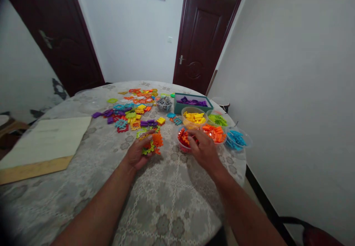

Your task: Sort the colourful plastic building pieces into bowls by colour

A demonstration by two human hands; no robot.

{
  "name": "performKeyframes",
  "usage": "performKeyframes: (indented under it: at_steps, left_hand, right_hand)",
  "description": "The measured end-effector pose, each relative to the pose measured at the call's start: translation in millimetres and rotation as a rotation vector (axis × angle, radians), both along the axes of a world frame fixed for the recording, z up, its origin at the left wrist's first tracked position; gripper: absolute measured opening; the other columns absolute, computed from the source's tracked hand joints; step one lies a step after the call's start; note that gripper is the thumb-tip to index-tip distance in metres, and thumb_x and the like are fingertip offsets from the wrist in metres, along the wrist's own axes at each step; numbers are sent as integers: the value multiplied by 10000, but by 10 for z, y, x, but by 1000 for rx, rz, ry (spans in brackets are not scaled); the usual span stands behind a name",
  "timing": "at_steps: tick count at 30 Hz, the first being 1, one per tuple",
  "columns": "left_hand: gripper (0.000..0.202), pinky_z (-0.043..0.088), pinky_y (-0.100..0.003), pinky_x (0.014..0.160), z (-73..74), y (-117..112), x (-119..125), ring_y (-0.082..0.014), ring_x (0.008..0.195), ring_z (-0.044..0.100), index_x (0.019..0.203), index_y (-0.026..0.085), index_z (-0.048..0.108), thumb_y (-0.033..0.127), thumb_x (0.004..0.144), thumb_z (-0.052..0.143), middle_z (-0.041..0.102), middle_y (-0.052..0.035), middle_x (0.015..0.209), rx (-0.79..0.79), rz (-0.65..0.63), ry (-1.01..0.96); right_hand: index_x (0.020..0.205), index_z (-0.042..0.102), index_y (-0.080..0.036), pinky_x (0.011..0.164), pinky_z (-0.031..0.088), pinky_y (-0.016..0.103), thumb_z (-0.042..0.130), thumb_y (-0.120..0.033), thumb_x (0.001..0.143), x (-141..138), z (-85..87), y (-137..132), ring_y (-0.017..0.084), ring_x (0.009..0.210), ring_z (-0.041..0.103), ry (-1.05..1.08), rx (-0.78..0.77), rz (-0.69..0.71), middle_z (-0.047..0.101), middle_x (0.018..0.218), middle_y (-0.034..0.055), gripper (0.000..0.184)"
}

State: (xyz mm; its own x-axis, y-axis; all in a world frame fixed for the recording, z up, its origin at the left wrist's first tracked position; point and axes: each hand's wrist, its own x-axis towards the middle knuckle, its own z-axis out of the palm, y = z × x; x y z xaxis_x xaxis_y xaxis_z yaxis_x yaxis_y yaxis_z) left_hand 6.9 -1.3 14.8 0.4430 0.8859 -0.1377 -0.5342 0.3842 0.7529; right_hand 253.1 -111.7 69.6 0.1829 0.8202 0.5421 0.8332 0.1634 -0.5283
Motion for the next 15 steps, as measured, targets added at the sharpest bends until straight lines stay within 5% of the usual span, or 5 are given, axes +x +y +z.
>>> performKeyframes:
  at_steps: [7,15]
  left_hand:
    - [538,388,-157,376,37,-68,-1,-130,592,643,1263,182,685,284,768,868,718,-56,890,13,-80,14]
    - [500,390,-159,343,22,-23,7,-164,660,717,1228,176,690,248,768,872,747,-81,987,-28,-101,14]
  right_hand:
    - [1284,681,-211,890,576,376,597,-278,984,-841,-130,223,203,887,710,132,-108,198,761,1099,88,319]
    - [1192,719,-214,863,563,359,575,-312,972,-772,-122,217,213,904,708,257,-47,54,769,1054,67,281]
